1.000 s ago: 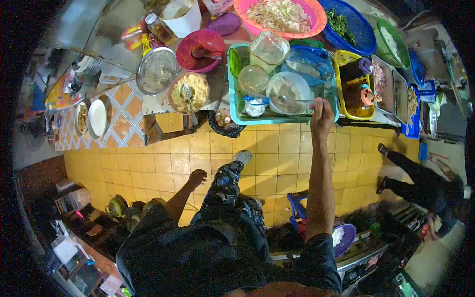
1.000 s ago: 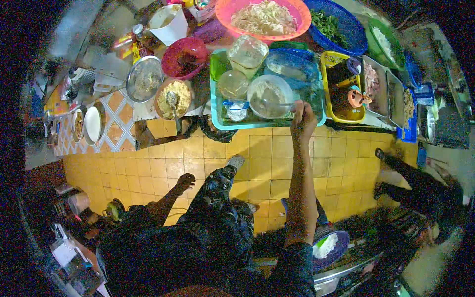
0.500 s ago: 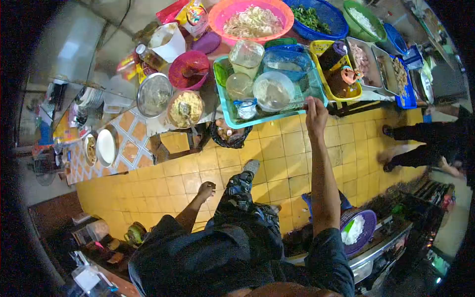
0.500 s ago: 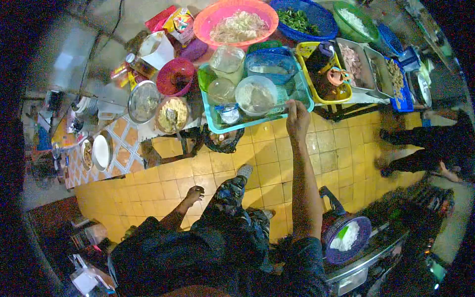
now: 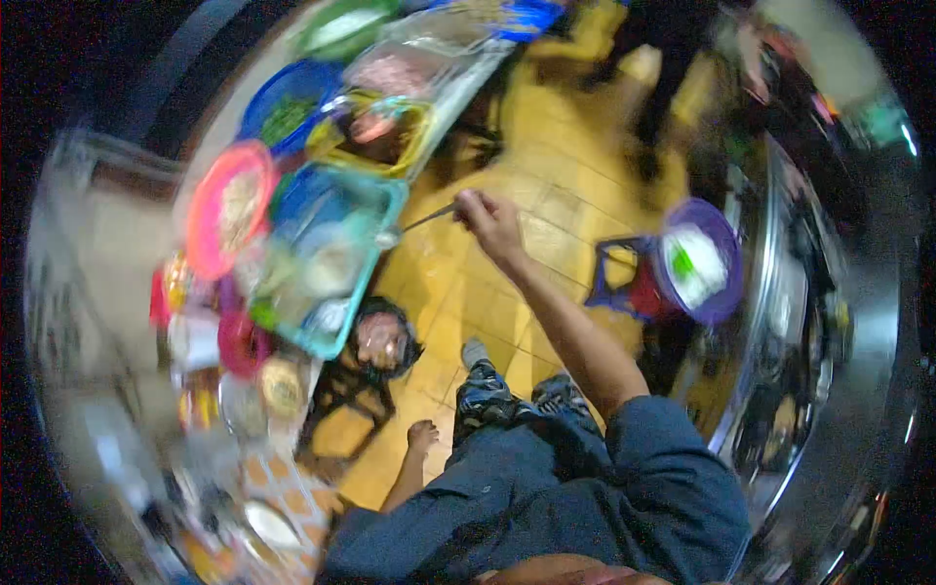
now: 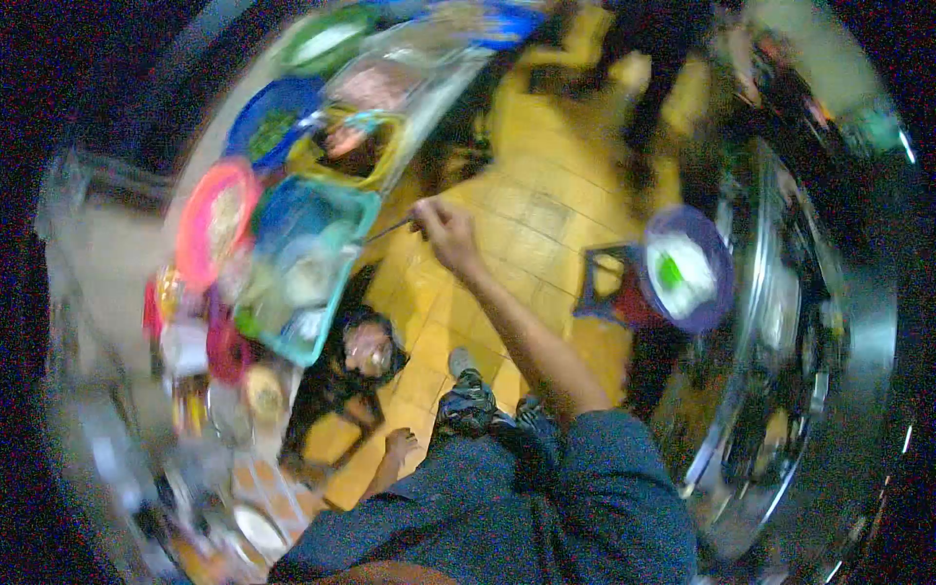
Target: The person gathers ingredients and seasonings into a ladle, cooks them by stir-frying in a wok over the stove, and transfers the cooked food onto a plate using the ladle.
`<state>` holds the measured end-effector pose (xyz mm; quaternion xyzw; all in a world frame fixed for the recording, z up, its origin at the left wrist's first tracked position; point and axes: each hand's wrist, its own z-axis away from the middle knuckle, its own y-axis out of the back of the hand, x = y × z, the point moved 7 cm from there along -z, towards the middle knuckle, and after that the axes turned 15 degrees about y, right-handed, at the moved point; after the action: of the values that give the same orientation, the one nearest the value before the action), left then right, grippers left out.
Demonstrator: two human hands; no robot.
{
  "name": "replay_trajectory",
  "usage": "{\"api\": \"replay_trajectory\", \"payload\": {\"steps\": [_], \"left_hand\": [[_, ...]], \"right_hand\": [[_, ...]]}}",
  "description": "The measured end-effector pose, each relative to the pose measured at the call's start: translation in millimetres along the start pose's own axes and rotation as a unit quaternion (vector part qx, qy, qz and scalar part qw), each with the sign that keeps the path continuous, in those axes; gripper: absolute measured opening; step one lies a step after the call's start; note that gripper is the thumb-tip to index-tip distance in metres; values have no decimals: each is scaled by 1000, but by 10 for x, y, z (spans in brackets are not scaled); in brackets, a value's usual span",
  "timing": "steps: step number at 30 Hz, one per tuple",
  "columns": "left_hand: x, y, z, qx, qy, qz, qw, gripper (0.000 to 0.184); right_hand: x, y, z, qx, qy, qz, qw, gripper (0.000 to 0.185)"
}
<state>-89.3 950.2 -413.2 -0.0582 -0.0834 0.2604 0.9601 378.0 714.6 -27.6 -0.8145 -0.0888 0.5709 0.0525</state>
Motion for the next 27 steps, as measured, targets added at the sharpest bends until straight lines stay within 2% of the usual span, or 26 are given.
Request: {"api": "replay_trajectory", "payload": {"steps": [2,3,6,7,8,9,10,11,12,13,14,16,17,19,20,22,23,25,26,27], "left_hand": [[-90,131,-658,-25,51,-19,998,28],[41,-93,-725,-134,47,-171,975,22],[381,-557,-797,-135,99,-338,926,18],[436,-791,-759,-236,176,-213,932,19],[493,-1032,-674,-315,269,-94,905,21],[661,-1287,-748,-267,217,-215,914,21],[756,-1599,-813,-220,156,-330,905,22],[906,-1903,-558,-211,180,-327,904,22],[1007,-2160,-329,-51,85,-368,925,17],[1020,-2479,-229,-12,47,-414,909,17],[1021,-2818,-234,-12,7,-458,889,18],[932,-3488,-268,-34,-55,-517,854,19],[834,-3804,-225,-45,-78,-528,844,19],[562,-4431,128,-61,-125,-534,834,20],[450,-4664,236,-61,-130,-551,822,19],[174,-5093,620,-105,-164,-586,787,21],[103,-5174,654,-103,-162,-581,791,21],[2,-5239,686,-117,-173,-656,725,27],[-1,-5199,647,-129,-180,-664,714,32],[-23,-5165,744,-122,-171,-663,719,33]], "right_hand": [[-533,777,250,51,12,29,998,26],[-795,1250,451,123,20,42,991,26],[-1479,2750,1303,323,69,152,932,24],[-1836,3142,1694,413,72,109,901,21],[-2210,3597,2122,421,154,195,872,13],[-2499,4017,2587,475,171,224,834,11],[-3064,4222,2978,484,124,472,726,10],[-3199,4678,3505,563,234,363,704,11],[-3391,4968,3956,652,175,276,684,14],[-3681,5090,4250,672,190,333,633,15],[-3941,5284,4596,690,205,385,578,17],[-4284,5725,5155,671,199,477,532,23],[-4382,5988,5361,675,197,477,528,23],[-4579,6398,5657,651,52,633,416,28],[-4574,6605,5833,650,47,634,417,28],[-4630,6849,5984,574,16,772,273,25],[-4622,6994,6119,650,-69,698,293,25],[-4630,7133,6174,657,-33,689,304,25],[-4605,7181,6220,668,0,676,310,24],[-4556,7249,6297,641,22,718,272,25]]}}
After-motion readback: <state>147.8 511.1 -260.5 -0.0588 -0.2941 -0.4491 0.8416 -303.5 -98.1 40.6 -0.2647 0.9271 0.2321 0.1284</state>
